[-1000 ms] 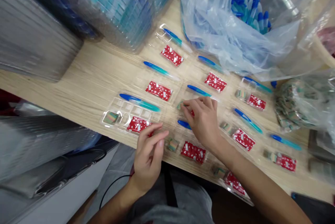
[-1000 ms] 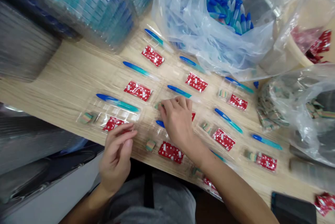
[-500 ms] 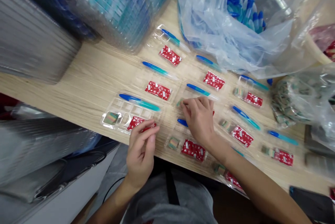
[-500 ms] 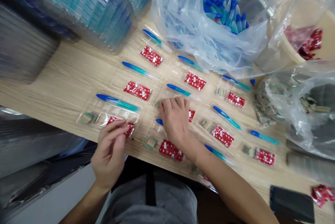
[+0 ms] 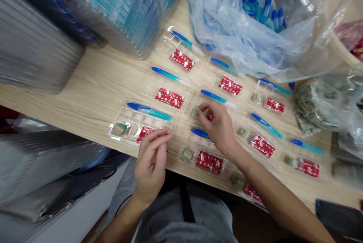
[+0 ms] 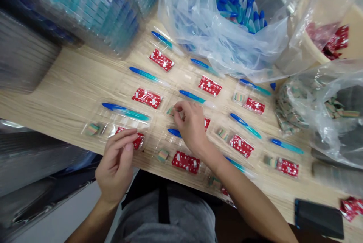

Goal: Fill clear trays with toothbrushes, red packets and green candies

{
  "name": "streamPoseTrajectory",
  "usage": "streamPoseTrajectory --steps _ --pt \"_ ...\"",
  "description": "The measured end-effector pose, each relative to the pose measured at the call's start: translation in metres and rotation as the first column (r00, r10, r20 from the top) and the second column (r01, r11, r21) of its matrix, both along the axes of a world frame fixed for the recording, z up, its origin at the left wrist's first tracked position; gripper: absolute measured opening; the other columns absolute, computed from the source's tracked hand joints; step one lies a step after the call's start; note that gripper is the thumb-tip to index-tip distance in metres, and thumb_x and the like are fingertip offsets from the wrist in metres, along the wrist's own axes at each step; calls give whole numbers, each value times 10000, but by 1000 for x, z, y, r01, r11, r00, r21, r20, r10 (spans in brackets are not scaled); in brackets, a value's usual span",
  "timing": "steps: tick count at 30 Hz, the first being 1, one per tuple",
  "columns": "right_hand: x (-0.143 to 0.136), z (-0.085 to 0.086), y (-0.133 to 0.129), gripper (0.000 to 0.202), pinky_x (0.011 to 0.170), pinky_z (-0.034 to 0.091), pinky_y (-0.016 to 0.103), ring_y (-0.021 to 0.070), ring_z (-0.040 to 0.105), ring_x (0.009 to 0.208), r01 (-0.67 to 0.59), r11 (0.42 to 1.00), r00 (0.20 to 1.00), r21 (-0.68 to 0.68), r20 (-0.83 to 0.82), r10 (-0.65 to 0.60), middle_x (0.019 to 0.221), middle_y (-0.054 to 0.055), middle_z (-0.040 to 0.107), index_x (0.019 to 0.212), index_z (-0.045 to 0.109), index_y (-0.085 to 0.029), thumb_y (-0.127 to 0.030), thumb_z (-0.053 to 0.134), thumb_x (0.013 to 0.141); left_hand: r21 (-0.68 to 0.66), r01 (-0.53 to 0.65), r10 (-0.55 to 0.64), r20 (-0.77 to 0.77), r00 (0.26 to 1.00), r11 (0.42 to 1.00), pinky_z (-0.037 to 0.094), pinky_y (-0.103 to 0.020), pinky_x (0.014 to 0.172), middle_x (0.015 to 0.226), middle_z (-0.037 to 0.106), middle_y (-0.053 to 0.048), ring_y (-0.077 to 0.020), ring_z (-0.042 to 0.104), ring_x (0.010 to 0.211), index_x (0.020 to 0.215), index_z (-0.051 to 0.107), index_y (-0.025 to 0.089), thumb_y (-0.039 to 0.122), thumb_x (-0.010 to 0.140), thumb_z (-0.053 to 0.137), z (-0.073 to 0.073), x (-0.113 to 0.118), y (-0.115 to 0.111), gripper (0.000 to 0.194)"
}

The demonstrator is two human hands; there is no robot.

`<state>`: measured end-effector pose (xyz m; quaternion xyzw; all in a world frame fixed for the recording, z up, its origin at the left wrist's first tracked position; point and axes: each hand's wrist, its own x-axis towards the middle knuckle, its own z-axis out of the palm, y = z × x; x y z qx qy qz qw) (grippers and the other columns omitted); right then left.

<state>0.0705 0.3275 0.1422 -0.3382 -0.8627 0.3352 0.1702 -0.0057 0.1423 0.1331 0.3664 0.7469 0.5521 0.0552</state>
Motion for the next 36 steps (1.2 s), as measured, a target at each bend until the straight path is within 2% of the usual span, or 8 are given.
streamPoseTrajectory --steps 5,11,13,16,21,26,31,36 --pt "-2 10 12 124 531 404 232 79 493 564 13 906 985 -423 -151 -85 682 -34 595 817 583 -183 -277 649 772 -11 64 -64 57 996 998 510 -300 932 1105 656 -42 -147 608 1064 1127 613 213 149 919 525 7 -6 37 234" --pt "5 25 7 248 685 540 261 108 630 719 -105 775 926 -624 -346 -153 783 -18 667 843 624 -217 -402 744 730 69 116 -132 314 940 991 567 -228 734 935 681 -8 -113 672 840 1006 591 200 272 864 647 13 -8 83 169" --pt "9 29 2 234 716 565 274 118 655 750 -116 761 910 -638 -375 -176 815 -17 690 853 647 -235 -416 743 741 119 78 -112 321 940 990 573 -218 712 913 679 4 -105 680 817 981 569 202 264 854 662 17 -5 84 169" --pt "13 35 -4 173 788 582 303 142 680 834 -123 792 891 -597 -418 -177 884 -4 716 845 683 -240 -384 736 765 194 24 -78 273 959 981 581 -239 753 938 667 0 -113 684 871 950 552 203 245 859 660 21 0 81 148" --pt "16 44 -14 84 785 602 310 157 692 876 -86 815 871 -572 -440 -217 948 3 728 829 702 -254 -324 724 788 284 60 -103 138 985 957 560 -276 836 962 627 -5 -115 645 955 894 570 207 204 877 634 22 4 79 67" --pt "17 47 -18 63 764 603 280 141 697 863 -122 784 847 -609 -476 -238 987 -10 723 815 687 -260 -282 735 781 300 48 -83 106 991 953 542 -255 819 930 603 8 -98 621 918 879 565 210 219 871 646 23 6 81 82" --pt "20 46 -20 46 828 589 311 161 678 955 -80 848 868 -523 -456 -199 1003 0 714 827 682 -252 -222 707 803 257 89 -121 112 986 962 550 -270 843 971 631 -8 -112 635 954 907 583 210 203 904 595 24 6 76 14" --pt "19 44 -15 108 776 599 282 140 690 832 -59 876 894 -479 -415 -167 906 -11 718 887 698 -260 -239 727 785 240 64 -102 150 983 969 558 -248 844 981 655 -7 -111 654 964 936 596 207 171 895 600 22 6 74 55"
